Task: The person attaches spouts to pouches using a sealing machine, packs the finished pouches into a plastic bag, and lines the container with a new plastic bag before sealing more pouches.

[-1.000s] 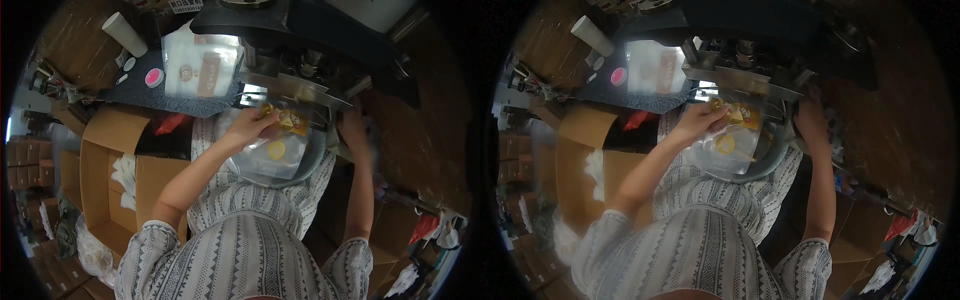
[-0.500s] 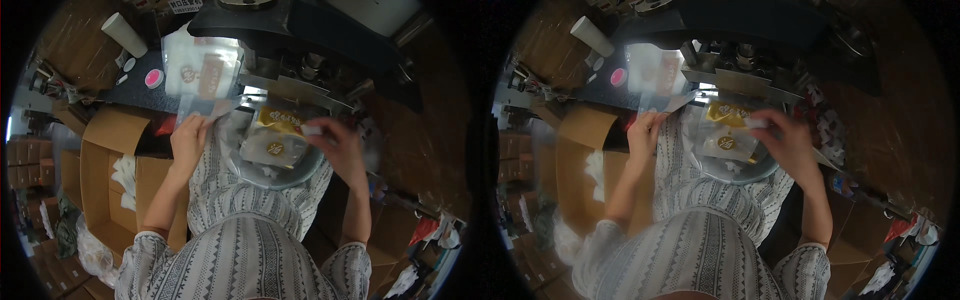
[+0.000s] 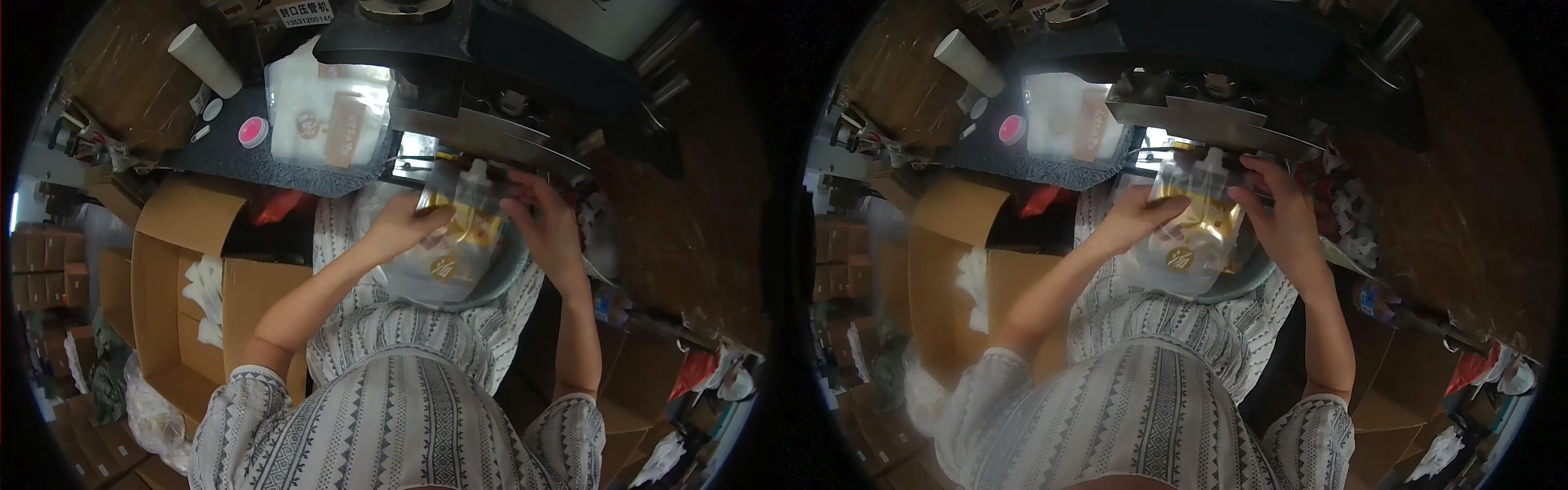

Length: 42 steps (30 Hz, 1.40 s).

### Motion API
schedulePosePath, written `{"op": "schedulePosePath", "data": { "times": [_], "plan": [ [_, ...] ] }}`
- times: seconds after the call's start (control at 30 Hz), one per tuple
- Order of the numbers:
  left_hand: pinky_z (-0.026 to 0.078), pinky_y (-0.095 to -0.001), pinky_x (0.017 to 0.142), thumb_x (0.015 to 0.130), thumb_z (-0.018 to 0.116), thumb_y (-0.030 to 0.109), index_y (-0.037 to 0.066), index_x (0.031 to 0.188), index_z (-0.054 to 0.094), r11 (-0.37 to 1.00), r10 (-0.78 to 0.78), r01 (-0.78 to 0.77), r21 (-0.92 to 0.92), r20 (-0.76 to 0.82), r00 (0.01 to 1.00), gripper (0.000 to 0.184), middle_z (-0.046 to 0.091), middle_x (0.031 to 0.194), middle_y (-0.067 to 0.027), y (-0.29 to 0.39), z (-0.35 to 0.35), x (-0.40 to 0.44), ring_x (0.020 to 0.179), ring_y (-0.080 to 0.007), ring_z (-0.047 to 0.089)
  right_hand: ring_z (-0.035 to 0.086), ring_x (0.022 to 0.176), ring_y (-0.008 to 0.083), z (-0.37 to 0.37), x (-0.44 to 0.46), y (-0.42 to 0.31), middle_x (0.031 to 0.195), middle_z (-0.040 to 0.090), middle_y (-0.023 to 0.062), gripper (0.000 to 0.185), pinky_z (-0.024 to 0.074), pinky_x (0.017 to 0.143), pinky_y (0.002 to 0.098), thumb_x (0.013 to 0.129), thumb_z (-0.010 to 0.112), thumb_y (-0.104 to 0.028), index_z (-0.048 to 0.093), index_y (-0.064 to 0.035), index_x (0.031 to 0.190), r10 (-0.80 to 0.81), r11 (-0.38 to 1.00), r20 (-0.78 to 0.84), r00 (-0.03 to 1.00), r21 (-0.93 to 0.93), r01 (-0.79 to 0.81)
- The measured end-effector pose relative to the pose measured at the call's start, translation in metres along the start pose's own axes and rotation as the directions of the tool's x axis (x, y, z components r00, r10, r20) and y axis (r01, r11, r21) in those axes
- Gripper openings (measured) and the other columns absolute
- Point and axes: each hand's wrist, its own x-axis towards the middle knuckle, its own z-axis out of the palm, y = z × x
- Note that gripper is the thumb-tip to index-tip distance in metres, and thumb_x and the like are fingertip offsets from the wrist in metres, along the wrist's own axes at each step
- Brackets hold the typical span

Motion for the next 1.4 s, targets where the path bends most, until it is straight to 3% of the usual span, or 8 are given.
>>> {"op": "schedulePosePath", "data": {
  "times": [0.23,0.3,0.37,0.53,0.87,1.2,1.27,1.4],
  "plan": [
    [0.051,-0.0197,0.063,0.092,0.06,0.022,-0.005,0.104,0.063,0.927,-0.036,0.029,-0.375,-0.012,0.999,0.03,0.066,0.093,-0.008,-0.001,-0.007,0.022,0.08,-0.0104,0.063,0.064,0.087,0.0347,-0.064,-0.028,0.089,0.098,0.065,0.018,0.032,0.0508,0.075,0.04,0.082,0.064,-0.014,0.058,-0.0084,0.113,0.112,0.655,-0.142,0.984,-0.734,-0.18],
    [0.052,-0.0296,0.076,0.09,0.062,0.023,0.0,0.111,0.062,0.992,0.124,-0.126,-0.003,-0.16,0.979,0.031,0.064,0.105,-0.0128,-0.007,-0.037,0.018,0.095,-0.0198,0.062,0.062,0.088,0.0378,-0.067,-0.024,0.108,0.097,0.064,0.0203,0.03,0.0506,0.074,0.0436,0.083,0.062,-0.014,0.058,-0.0092,0.112,0.155,0.44,-0.188,0.97,-0.866,-0.238],
    [0.043,-0.0404,0.093,0.085,0.066,0.032,0.002,0.122,0.055,0.499,0.783,-0.263,0.826,-0.3,0.545,0.049,0.053,0.125,-0.0214,-0.015,-0.08,0.015,0.112,-0.0333,0.052,0.061,0.088,0.0393,-0.062,-0.025,0.098,0.095,0.065,0.0208,0.028,0.0487,0.074,0.0492,0.082,0.059,-0.013,0.059,-0.0086,0.109,0.144,0.601,-0.212,0.966,-0.757,-0.256],
    [0.035,-0.0458,0.097,0.08,0.068,0.027,0.007,0.125,0.052,0.269,0.718,-0.088,0.959,-0.139,0.682,0.052,0.051,0.127,-0.0189,-0.05,-0.08,-0.016,0.119,-0.0377,0.045,0.064,0.081,0.0366,-0.059,-0.013,0.057,0.092,0.065,0.0183,0.027,0.0514,0.072,0.0458,0.082,0.06,-0.015,0.058,-0.0098,0.108,0.194,0.696,-0.168,0.967,-0.671,-0.256],
    [0.049,-0.0355,0.06,0.078,0.064,0.002,0.007,0.091,0.066,0.558,0.735,-0.135,0.819,-0.412,0.539,0.015,0.065,0.085,-0.0106,-0.012,-0.044,-0.072,0.072,-0.031,0.063,0.065,0.078,0.0212,0.008,-0.013,-0.032,0.089,0.065,0.01,0.027,0.0523,0.066,0.0299,0.081,0.065,-0.003,0.061,-0.0046,0.107,-0.238,0.966,0.178,0.955,-0.057,0.251],
    [0.048,-0.0301,0.058,0.086,0.064,0.013,0.001,0.09,0.064,0.705,0.555,-0.433,0.561,-0.057,0.83,0.013,0.066,0.077,-0.0114,-0.019,-0.009,-0.041,0.067,-0.0215,0.065,0.064,0.084,0.0152,0.003,-0.009,-0.017,0.105,0.066,0.008,0.033,0.0517,0.076,0.029,0.084,0.065,-0.006,0.059,-0.0039,0.117,0.029,0.997,0.327,0.945,0.062,-0.052],
    [0.047,-0.0267,0.058,0.092,0.059,0.022,-0.002,0.084,0.063,0.991,-0.032,0.025,-0.129,-0.049,0.998,0.026,0.064,0.071,-0.0063,-0.007,-0.001,-0.022,0.066,-0.0136,0.064,0.063,0.088,0.0122,-0.004,-0.01,-0.013,0.103,0.067,0.0065,0.035,0.0506,0.076,0.0274,0.085,0.064,-0.005,0.058,-0.0034,0.119,-0.019,0.999,0.105,0.994,0.033,0.016],
    [0.05,-0.0219,0.061,0.092,0.06,0.024,-0.006,0.098,0.061,0.929,-0.002,0.005,-0.37,0.009,1.0,0.031,0.064,0.077,-0.0064,0.003,0.001,0.015,0.071,-0.0099,0.064,0.064,0.086,0.0123,-0.028,-0.022,-0.013,0.1,0.067,0.007,0.032,0.0497,0.076,0.0261,0.085,0.064,-0.004,0.06,-0.0031,0.117,-0.003,0.999,0.123,0.992,-0.053,0.01]
  ]
}}
